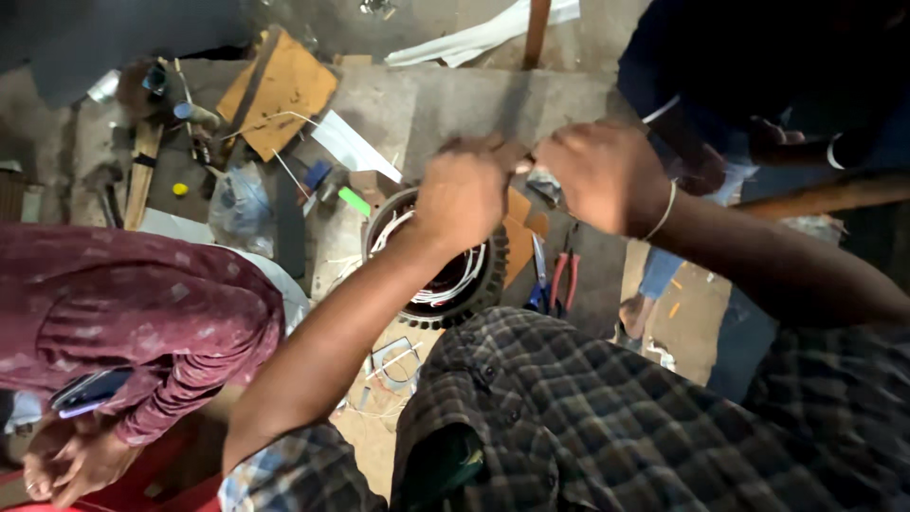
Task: The person inserts white insulating sleeves and wires into the slots of an electric motor stator on a workbench, pressing each liner down by hand and working around the stator. Another worker beside them handles wire ends while the person continues seating liners slot by slot.
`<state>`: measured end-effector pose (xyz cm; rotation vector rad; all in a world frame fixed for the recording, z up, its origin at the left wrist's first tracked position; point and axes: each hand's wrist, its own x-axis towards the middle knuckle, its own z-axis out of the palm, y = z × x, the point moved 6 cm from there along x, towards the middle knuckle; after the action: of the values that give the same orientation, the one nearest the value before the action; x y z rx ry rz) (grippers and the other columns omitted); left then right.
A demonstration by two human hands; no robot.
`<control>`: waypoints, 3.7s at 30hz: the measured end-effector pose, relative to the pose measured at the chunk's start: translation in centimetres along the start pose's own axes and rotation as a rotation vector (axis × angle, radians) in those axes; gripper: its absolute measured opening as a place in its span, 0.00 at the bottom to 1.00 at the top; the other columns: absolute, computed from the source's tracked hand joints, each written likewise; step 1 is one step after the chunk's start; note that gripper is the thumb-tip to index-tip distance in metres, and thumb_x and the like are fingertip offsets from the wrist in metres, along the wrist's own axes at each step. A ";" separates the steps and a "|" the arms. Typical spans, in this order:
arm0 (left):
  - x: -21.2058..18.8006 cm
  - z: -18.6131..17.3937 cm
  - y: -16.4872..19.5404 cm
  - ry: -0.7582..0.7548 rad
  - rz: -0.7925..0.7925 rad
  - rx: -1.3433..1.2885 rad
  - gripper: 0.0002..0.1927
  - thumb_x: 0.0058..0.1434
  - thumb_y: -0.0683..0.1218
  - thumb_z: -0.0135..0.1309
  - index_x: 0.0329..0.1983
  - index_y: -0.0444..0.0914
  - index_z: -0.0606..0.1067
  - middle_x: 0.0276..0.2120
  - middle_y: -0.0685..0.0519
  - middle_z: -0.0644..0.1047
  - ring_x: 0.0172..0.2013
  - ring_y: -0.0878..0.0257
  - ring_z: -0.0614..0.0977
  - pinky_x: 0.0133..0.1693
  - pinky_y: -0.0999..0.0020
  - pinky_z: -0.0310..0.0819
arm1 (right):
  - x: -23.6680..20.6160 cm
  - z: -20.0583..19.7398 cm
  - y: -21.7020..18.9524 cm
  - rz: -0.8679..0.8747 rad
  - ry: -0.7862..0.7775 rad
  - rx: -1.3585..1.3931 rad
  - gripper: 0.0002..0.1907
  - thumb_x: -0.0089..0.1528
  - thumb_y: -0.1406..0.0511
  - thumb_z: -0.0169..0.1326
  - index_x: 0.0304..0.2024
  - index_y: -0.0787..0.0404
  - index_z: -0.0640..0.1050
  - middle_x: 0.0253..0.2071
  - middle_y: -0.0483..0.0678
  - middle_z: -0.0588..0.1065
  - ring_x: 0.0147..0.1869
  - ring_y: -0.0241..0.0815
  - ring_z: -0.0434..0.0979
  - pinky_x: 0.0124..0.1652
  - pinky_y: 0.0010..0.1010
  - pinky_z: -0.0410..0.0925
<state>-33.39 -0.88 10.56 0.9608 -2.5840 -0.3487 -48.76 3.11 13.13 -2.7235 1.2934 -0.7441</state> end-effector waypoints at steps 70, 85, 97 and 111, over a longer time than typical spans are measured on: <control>-35.9 -0.3 10.7 -0.131 0.073 -0.948 0.15 0.75 0.49 0.47 0.57 0.38 0.76 0.47 0.49 0.80 0.49 0.56 0.81 0.52 0.63 0.73 | -15.6 3.3 -30.8 0.545 1.116 1.410 0.10 0.74 0.54 0.50 0.48 0.51 0.71 0.29 0.39 0.61 0.28 0.32 0.59 0.31 0.29 0.59; -34.3 -16.7 16.1 0.209 0.667 0.482 0.11 0.58 0.46 0.51 0.43 0.43 0.78 0.37 0.54 0.79 0.45 0.51 0.81 0.43 0.51 0.76 | -13.7 1.3 -38.4 0.287 0.046 -0.119 0.10 0.61 0.67 0.52 0.43 0.63 0.77 0.37 0.56 0.74 0.41 0.60 0.75 0.43 0.49 0.68; -34.5 -4.4 10.2 -0.335 -0.019 -1.574 0.13 0.77 0.50 0.48 0.45 0.35 0.74 0.25 0.60 0.66 0.26 0.71 0.66 0.29 0.74 0.59 | -14.3 0.2 -37.1 0.435 0.359 0.443 0.13 0.72 0.63 0.44 0.44 0.65 0.76 0.38 0.56 0.75 0.42 0.55 0.76 0.45 0.41 0.68; -34.2 -4.9 9.6 -0.164 0.389 0.284 0.10 0.54 0.47 0.53 0.33 0.41 0.83 0.31 0.48 0.81 0.34 0.49 0.83 0.37 0.53 0.74 | -12.5 9.4 -35.7 0.307 -0.219 -0.337 0.09 0.56 0.64 0.55 0.39 0.57 0.76 0.35 0.50 0.76 0.36 0.53 0.80 0.40 0.50 0.67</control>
<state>-12.88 28.49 9.93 0.5048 -2.9451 0.0493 -25.66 34.09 8.03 -2.6399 1.8603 -0.2096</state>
